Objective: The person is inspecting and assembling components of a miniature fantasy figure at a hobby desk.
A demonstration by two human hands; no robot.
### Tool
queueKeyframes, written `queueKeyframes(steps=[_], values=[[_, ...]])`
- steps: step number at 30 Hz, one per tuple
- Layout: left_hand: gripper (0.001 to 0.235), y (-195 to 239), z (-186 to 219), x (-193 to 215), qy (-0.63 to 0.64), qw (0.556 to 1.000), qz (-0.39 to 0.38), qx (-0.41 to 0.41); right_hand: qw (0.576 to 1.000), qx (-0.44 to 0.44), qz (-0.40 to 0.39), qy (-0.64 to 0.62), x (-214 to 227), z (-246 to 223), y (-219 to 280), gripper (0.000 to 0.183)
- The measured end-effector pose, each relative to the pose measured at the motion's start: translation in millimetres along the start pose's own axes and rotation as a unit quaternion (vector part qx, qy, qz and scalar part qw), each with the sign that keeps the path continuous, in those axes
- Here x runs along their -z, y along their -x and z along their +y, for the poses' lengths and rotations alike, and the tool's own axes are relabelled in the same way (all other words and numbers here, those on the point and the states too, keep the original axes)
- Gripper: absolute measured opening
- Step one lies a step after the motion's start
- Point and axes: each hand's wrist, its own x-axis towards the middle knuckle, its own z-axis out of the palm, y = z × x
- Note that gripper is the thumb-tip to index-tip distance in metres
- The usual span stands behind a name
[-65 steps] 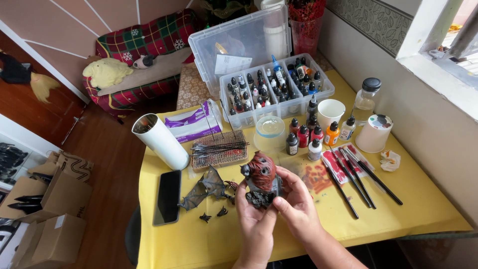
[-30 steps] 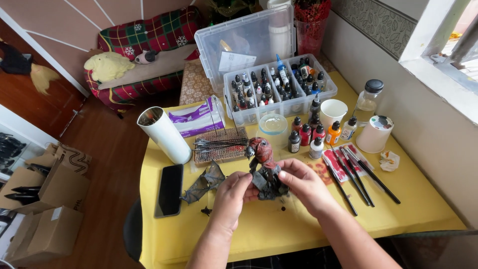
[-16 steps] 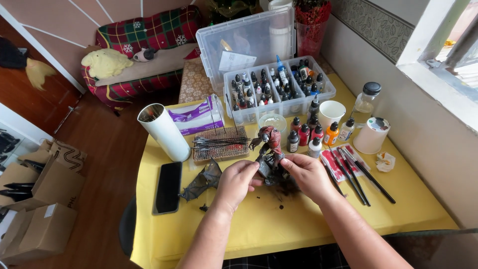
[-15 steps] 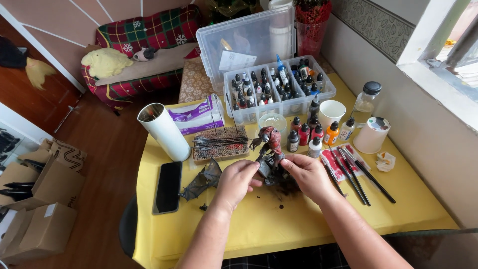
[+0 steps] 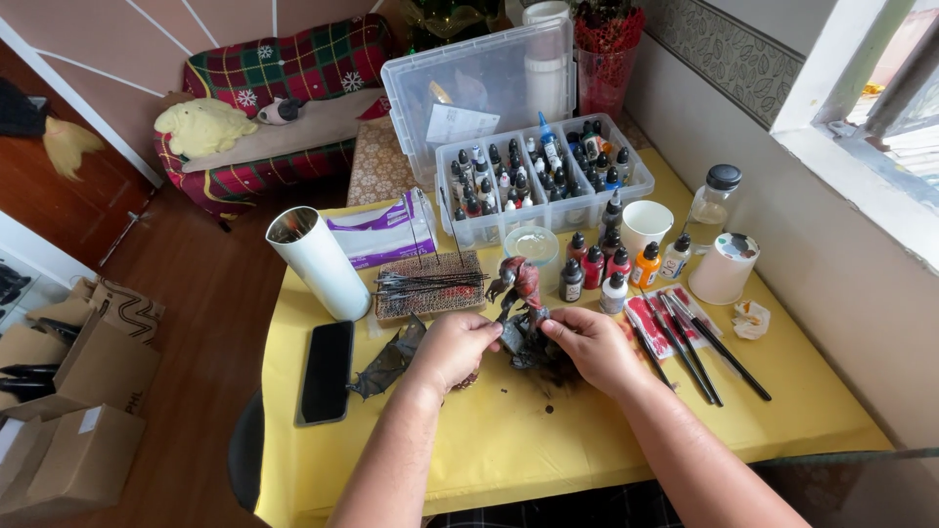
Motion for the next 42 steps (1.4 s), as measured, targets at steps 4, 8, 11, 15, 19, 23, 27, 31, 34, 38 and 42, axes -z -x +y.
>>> queueKeyframes(steps=[4,8,11,15,19,23,27,31,34,38,42], values=[[0.026,-6.2,-2.1,-2.1,-0.048,0.999,0.001,-0.007,0.999,0.000,0.000,0.042,-0.6,4.9,-1.6,0.027],[0.028,-8.6,-3.7,-5.7,-0.125,0.992,-0.013,-0.006,0.996,-0.014,0.002,0.090,-0.7,4.1,0.1,0.025],[0.033,-11.0,-6.8,-9.1,-0.161,0.987,-0.012,-0.013,0.995,-0.011,0.003,0.100,-0.4,3.9,0.6,0.027],[0.042,-8.1,-5.7,-9.4,-0.174,0.984,-0.001,-0.019,0.995,-0.002,0.015,0.099,-2.0,10.3,-2.7,0.027],[0.043,-1.5,-4.4,-9.2,-0.163,0.987,0.003,-0.009,0.993,-0.024,0.000,0.114,-1.8,6.6,-1.6,0.031],[0.054,-1.9,-14.7,-13.2,-0.173,0.983,0.033,-0.054,0.991,0.047,0.010,0.125,-3.8,19.6,-6.4,0.022],[0.053,7.3,-26.7,-14.4,-0.209,0.969,0.084,-0.099,0.981,0.119,0.014,0.150,-5.1,28.6,-7.9,0.020],[0.052,34.7,-43.7,-23.2,-0.166,0.955,0.178,-0.172,0.980,0.093,0.009,0.176,0.9,15.9,-0.9,0.034],[0.038,66.5,-50.1,-27.7,-0.083,0.961,0.135,-0.225,0.976,0.091,0.015,0.195,9.9,-4.3,13.9,0.033],[0.028,81.3,-74.5,-38.7,-0.009,0.935,0.083,-0.344,0.983,0.104,0.091,0.119,12.7,-7.4,34.1,0.023],[0.014,84.5,-85.9,-44.2,0.014,0.940,0.037,-0.337,0.971,0.203,0.124,-0.038,7.6,-11.2,81.5,0.015]])
